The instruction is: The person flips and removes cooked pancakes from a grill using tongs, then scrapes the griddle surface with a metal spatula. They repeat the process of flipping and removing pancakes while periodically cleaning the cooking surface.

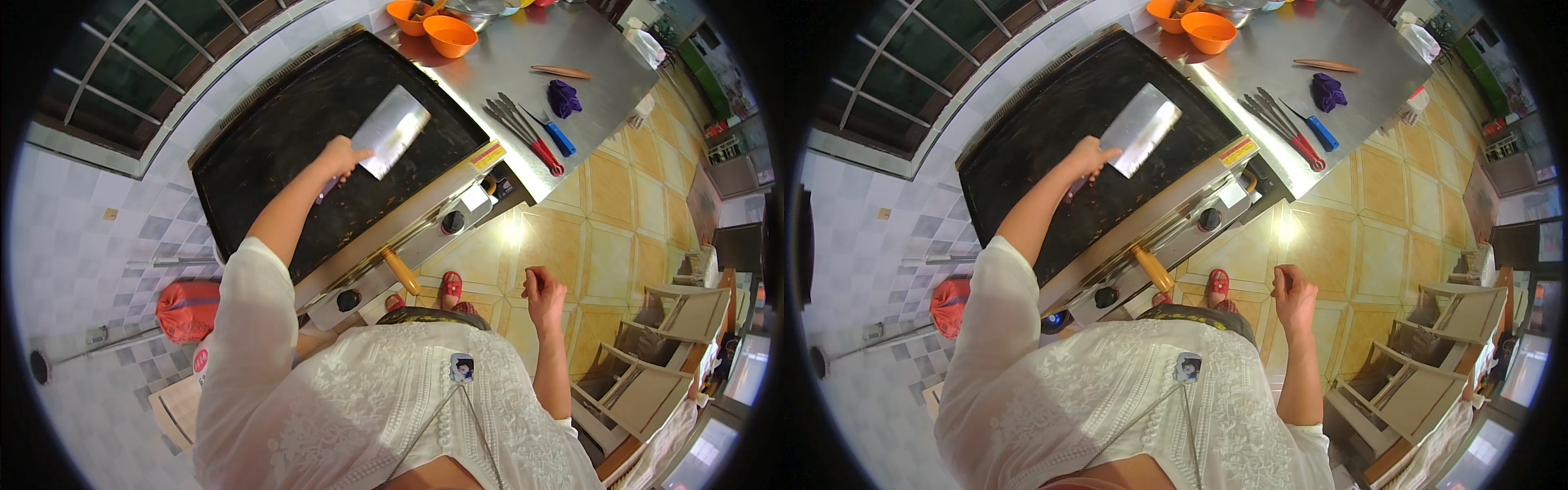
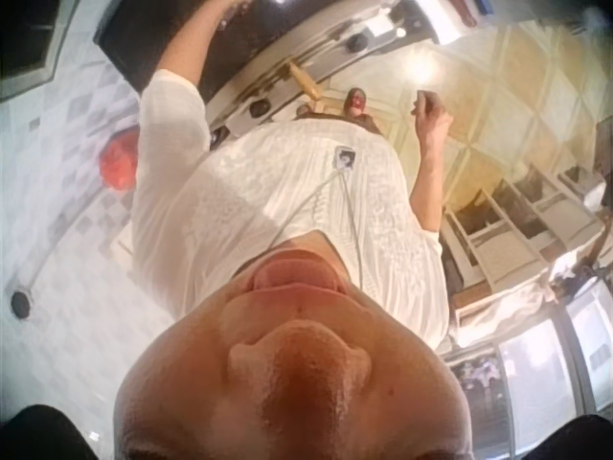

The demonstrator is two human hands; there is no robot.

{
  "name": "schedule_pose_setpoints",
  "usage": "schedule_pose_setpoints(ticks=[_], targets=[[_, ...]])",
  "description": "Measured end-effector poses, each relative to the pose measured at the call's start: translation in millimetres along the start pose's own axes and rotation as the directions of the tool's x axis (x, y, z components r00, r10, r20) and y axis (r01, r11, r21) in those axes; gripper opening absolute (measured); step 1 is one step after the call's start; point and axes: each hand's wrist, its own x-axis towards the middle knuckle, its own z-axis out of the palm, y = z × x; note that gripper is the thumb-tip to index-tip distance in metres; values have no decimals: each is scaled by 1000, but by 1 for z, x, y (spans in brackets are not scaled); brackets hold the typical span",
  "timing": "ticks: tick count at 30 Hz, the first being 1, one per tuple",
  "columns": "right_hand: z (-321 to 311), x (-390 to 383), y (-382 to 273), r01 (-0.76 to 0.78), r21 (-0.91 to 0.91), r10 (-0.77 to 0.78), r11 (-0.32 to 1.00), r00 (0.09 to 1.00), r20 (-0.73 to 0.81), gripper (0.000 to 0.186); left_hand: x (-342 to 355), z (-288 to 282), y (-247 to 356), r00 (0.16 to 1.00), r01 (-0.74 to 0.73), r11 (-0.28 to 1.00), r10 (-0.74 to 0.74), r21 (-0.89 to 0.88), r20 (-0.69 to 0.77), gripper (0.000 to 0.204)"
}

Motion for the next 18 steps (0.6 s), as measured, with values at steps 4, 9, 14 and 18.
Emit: schedule_pose_setpoints(ticks=[4,9,14,18], targets=[[0,-2,9,-22,30,22,999,1000,-9,13,15,11,21,998,-7,1000,8,-17,58,43],[1,-4,7,-17,-9,17,1000,1000,-18,14,-22,38,54,984,-109,978,80,180,159,44],[-6,-5,5,-26,-9,25,1000,999,-47,14,11,10,33,1000,12,1000,-12,20,5,47],[-2,-8,13,-36,6,36,999,999,-24,14,13,41,39,993,-43,999,40,27,107,40]])
